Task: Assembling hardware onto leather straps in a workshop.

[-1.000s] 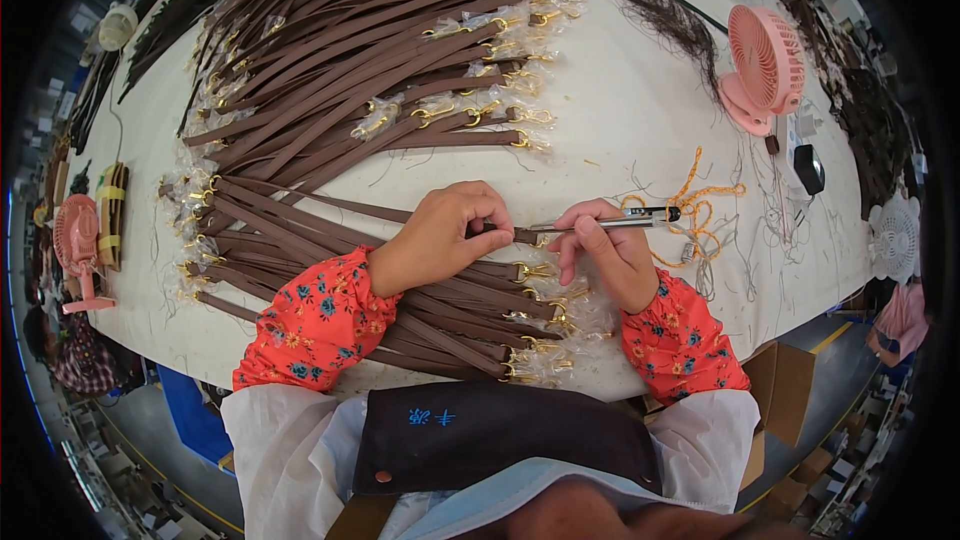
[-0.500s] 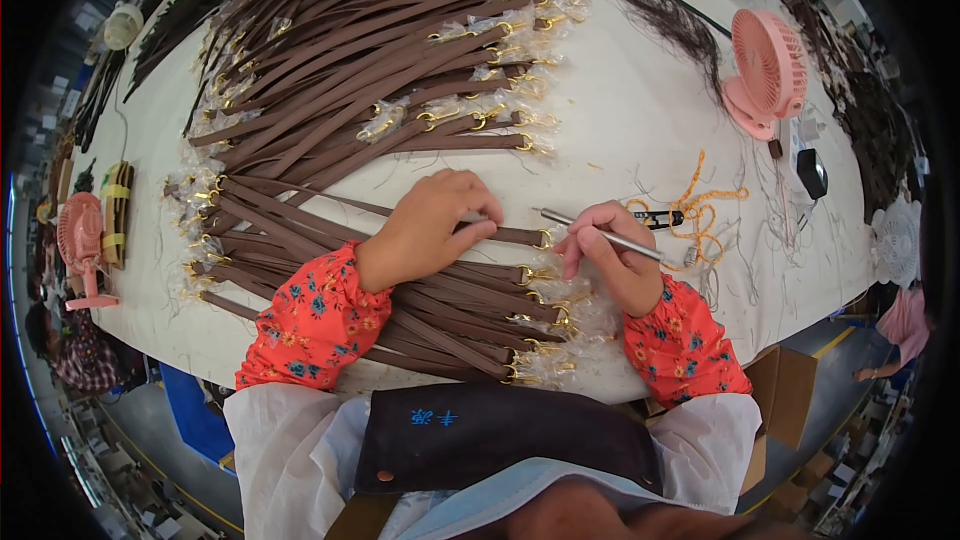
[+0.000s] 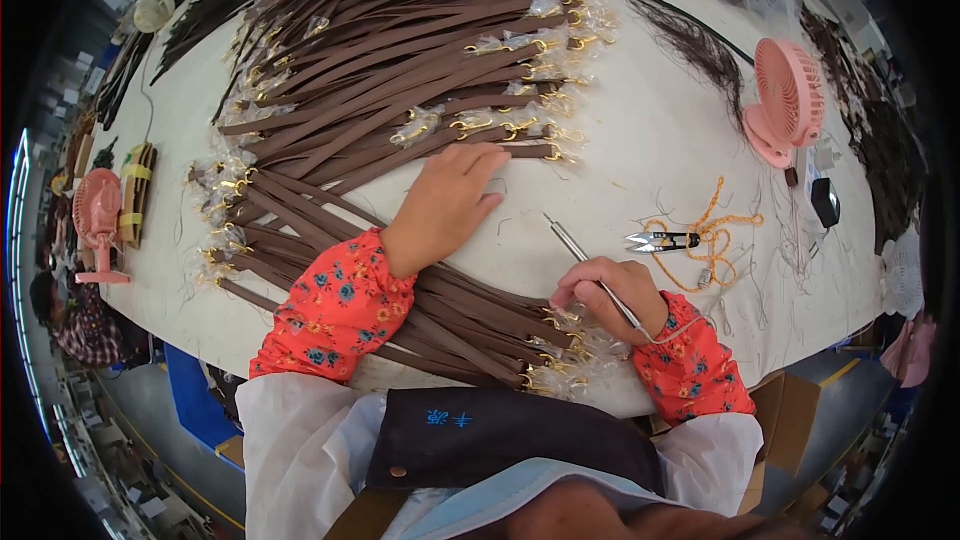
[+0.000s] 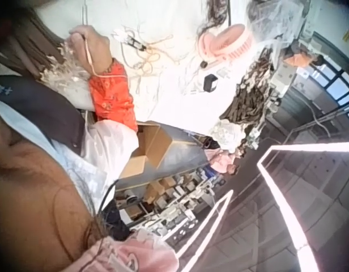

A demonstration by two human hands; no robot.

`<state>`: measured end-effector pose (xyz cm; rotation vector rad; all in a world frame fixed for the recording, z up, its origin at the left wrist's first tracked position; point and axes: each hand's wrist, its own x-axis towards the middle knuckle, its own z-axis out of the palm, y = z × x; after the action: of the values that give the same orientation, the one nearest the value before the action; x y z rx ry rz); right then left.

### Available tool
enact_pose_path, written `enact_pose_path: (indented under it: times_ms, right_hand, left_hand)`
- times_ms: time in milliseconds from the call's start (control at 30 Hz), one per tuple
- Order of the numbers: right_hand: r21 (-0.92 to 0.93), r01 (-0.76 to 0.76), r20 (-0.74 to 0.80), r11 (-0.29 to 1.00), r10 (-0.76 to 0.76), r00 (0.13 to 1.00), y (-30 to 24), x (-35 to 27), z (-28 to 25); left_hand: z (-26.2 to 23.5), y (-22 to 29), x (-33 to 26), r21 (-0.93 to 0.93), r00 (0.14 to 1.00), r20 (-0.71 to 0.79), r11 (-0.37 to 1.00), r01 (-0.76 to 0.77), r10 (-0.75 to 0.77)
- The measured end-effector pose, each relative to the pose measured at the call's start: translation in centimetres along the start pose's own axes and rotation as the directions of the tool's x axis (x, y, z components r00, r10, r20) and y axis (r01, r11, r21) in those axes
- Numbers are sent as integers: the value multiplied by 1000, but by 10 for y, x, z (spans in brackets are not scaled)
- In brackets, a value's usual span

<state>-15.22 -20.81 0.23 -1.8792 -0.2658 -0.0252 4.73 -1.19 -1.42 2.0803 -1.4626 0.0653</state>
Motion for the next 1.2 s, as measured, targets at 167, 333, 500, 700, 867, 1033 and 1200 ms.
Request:
enact_pose_path:
  times_ms: [167, 333, 500, 700, 867, 1033, 1200]
  right_hand:
    - [-36, 37, -16, 999, -38, 999, 2, -2, 1]
    - [-96, 70, -61, 993, -77, 995, 5, -4, 4]
    - [-217, 154, -46, 964, -167, 985, -1, 4, 3]
    - [-633, 153, -243, 759, -382, 892, -4, 15, 3]
    - [-389, 53, -267, 920, -168, 949, 0, 11, 8]
    - [-352, 34, -243, 935, -126, 962, 2, 12, 7]
    - [-335, 19, -300, 942, -126, 946, 6, 12, 3]
  left_hand:
    - [3, 8, 1, 24, 999, 38, 999, 26, -26]
    - [8, 1, 1, 100, 997, -64, 994, -46, 53]
    - [17, 2, -3, 52, 990, 26, 988, -142, 141]
    - [19, 25, -6, -212, 984, 116, 972, -105, 132]
    - [7, 42, -5, -576, 925, 379, 772, 269, -39]
    - [12, 36, -7, -309, 990, 139, 950, 43, 1]
    - [2, 9, 0, 19, 980, 140, 990, 143, -144]
